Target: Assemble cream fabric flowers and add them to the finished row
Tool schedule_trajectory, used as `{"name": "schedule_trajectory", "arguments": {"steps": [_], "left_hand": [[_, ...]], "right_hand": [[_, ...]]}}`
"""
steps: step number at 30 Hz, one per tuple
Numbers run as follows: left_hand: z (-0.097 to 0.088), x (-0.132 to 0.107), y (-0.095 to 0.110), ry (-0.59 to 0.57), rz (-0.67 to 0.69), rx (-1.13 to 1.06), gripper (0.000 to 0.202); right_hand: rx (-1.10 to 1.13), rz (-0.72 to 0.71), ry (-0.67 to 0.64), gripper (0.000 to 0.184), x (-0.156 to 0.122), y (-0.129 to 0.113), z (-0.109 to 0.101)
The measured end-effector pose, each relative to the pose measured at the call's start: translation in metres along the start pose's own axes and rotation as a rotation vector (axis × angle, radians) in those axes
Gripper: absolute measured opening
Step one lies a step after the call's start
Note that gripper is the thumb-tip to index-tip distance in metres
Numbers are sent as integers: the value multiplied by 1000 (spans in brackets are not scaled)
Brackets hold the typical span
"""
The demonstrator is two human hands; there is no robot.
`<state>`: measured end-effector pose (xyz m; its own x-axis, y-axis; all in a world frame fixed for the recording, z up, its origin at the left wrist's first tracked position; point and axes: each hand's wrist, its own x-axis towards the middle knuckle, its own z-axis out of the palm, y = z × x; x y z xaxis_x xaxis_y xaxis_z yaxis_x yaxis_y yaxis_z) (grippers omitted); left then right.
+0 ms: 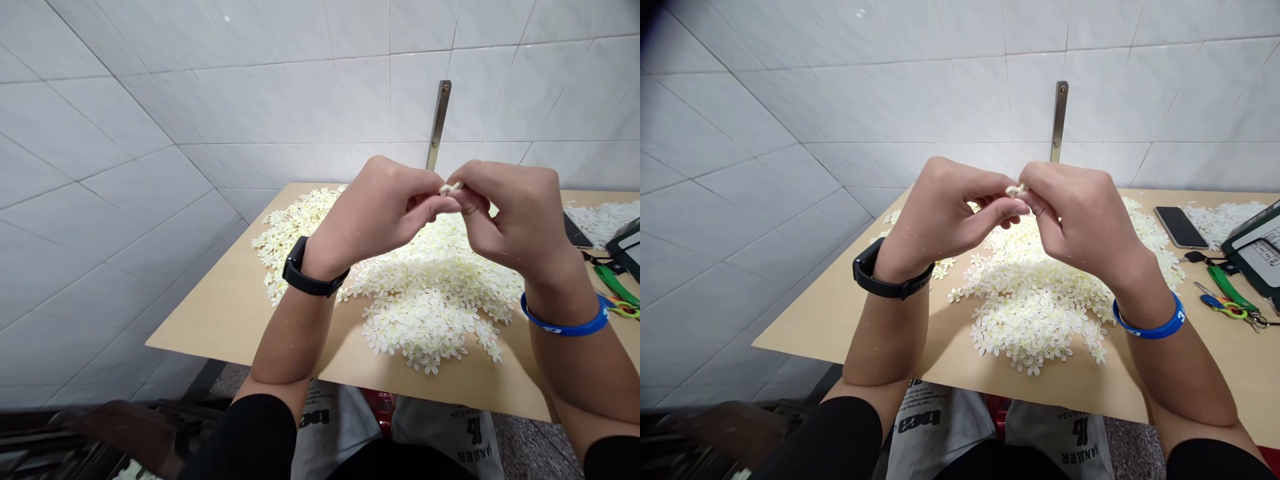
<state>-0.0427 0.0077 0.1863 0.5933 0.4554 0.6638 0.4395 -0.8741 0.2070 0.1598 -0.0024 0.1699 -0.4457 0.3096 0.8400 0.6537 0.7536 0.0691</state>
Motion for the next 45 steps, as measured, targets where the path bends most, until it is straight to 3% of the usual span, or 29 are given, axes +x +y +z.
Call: {"name": "schedule_trajectory", "arguments": {"steps": [3, 6, 9, 14, 19, 23, 26, 31, 35, 40, 43, 45], "left_hand": [[2, -1, 3, 68, -19, 6, 29], [2, 0, 5, 118, -39, -2, 22], [-1, 1, 5, 37, -32, -29, 26], [-6, 1, 3, -119, -41, 79, 35], [-9, 0, 1, -134, -27, 107, 36], [-7, -2, 0, -13, 20, 80, 37], [-4, -2, 0, 8, -5, 49, 30], [-2, 1, -2, -61, -15, 34, 27], [-2, 1, -2, -37, -8, 77, 37], [-2, 0, -1, 22, 3, -4, 27], [0, 1, -1, 20, -20, -24, 24], [-1, 1, -2, -24, -23, -31, 25]], "right_hand": [[50, 117, 96, 23, 2, -8, 6], [25, 128, 115, 22, 3, -9, 8], [-69, 64, 83, 18, 3, -1, 5], [-172, -127, -123, 23, -1, 9, -5], [-170, -212, -22, 23, -2, 2, 6], [36, -54, 139, 17, 1, -4, 20], [103, 48, 143, 15, 1, -2, 21], [12, -52, 57, 16, -1, 8, 8], [-79, -122, 16, 21, -1, 6, 8], [216, 92, 216, 7, -1, 0, 21], [253, 189, 204, 6, -2, 3, 22], [184, 156, 179, 8, -1, 7, 18]]}}
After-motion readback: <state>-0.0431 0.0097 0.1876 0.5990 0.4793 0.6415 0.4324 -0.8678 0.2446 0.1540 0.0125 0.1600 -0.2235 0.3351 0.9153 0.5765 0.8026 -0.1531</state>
